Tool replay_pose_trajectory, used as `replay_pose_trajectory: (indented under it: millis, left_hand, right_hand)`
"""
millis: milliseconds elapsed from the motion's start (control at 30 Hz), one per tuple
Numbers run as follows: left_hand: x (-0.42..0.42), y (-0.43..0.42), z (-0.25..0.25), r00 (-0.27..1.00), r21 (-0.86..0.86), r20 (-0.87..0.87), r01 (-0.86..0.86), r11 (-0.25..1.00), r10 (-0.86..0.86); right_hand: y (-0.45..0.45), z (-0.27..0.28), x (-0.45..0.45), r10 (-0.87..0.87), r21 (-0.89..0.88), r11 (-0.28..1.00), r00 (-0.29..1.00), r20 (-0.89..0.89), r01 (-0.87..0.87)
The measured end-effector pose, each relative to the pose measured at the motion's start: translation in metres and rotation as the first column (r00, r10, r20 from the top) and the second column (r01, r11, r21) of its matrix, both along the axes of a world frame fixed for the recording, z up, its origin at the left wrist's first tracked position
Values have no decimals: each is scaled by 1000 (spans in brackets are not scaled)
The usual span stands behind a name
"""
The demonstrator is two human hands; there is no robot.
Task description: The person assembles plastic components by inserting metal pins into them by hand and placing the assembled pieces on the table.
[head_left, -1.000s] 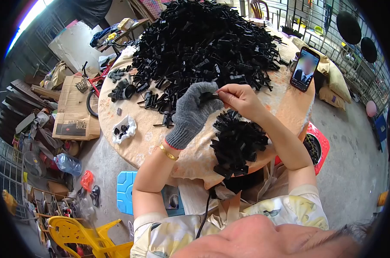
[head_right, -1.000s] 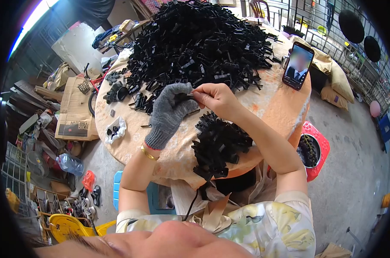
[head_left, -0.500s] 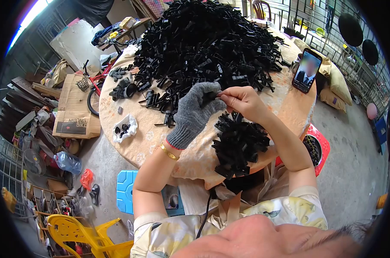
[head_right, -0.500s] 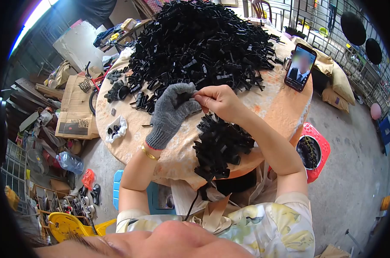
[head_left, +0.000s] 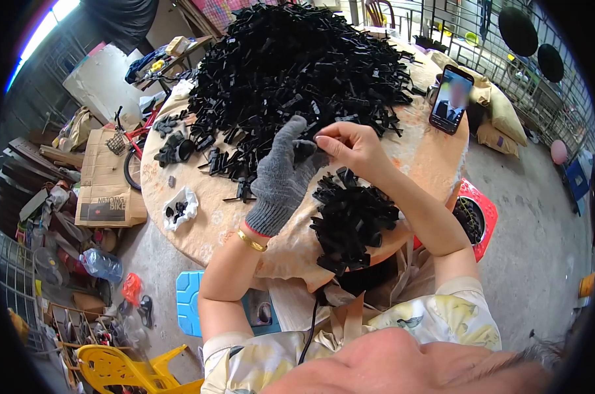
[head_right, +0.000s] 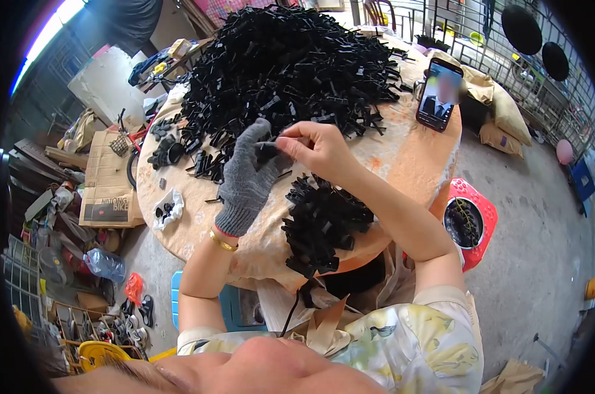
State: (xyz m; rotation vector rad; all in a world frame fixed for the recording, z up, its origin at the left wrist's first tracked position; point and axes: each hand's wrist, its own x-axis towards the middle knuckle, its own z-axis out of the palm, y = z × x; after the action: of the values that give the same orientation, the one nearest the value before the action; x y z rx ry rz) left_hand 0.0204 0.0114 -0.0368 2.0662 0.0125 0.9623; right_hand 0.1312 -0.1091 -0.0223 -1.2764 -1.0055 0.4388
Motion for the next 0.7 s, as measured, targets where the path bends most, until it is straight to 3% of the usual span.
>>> replay_pose_trajectory:
  millis: [133, 200, 267, 300, 333, 367, 400, 467, 500, 567, 667, 700]
  left_hand:
    - [-9, -11, 8, 984, 192, -116, -109, 975, 133]
    - [-11, -18, 13, 969, 420, -101, -165, 893, 227]
    - [-12, -14, 15, 960, 404, -183, -124, 906, 213]
    - [-10, -10, 15, 988, 414, -49, -116, 903, 150]
    - [-10, -6, 15, 993, 423, 86, -111, 899, 82]
    - [-12, 1, 16, 993, 380, 107, -81, 921, 44]
    - [-10, 1, 16, 965, -141, 161, 231, 963, -208]
    - [-23, 4, 42, 873, -657, -33, 349, 669, -487]
    - [-22, 7, 37, 873, -657, -32, 348, 669, -486]
    - [-17, 16, 24, 742, -743, 32, 466, 481, -670]
    - [-17, 4, 30, 740, -778, 65, 457, 430, -670]
    - [-16, 5, 26, 757, -751, -12, 424, 507, -653]
  right_hand:
    - [-2, 0, -2, -30, -10, 999, 923, 385, 37]
    - [1, -7, 1, -13, -21, 1000, 932, 362, 22]
    - [1, -5, 6, -62, 44, 998, 901, 429, 48]
    - [0, -4, 9, -113, 110, 992, 865, 489, 68]
    - [-3, 1, 12, -62, 63, 997, 943, 328, 43]
    - [-5, 3, 16, -63, 79, 996, 979, 196, 49]
    - [-7, 6, 21, -62, 94, 994, 996, 59, 56]
    - [-11, 8, 26, -67, 46, 997, 998, 22, 66]
    - [-11, 8, 27, 45, 61, 997, 999, 1, -45]
    - [-14, 10, 24, 249, 52, 968, 966, -75, -246]
    - [-9, 3, 24, 296, 102, 951, 954, -36, -291]
    - [-9, 1, 25, 311, 59, 949, 951, -7, -310]
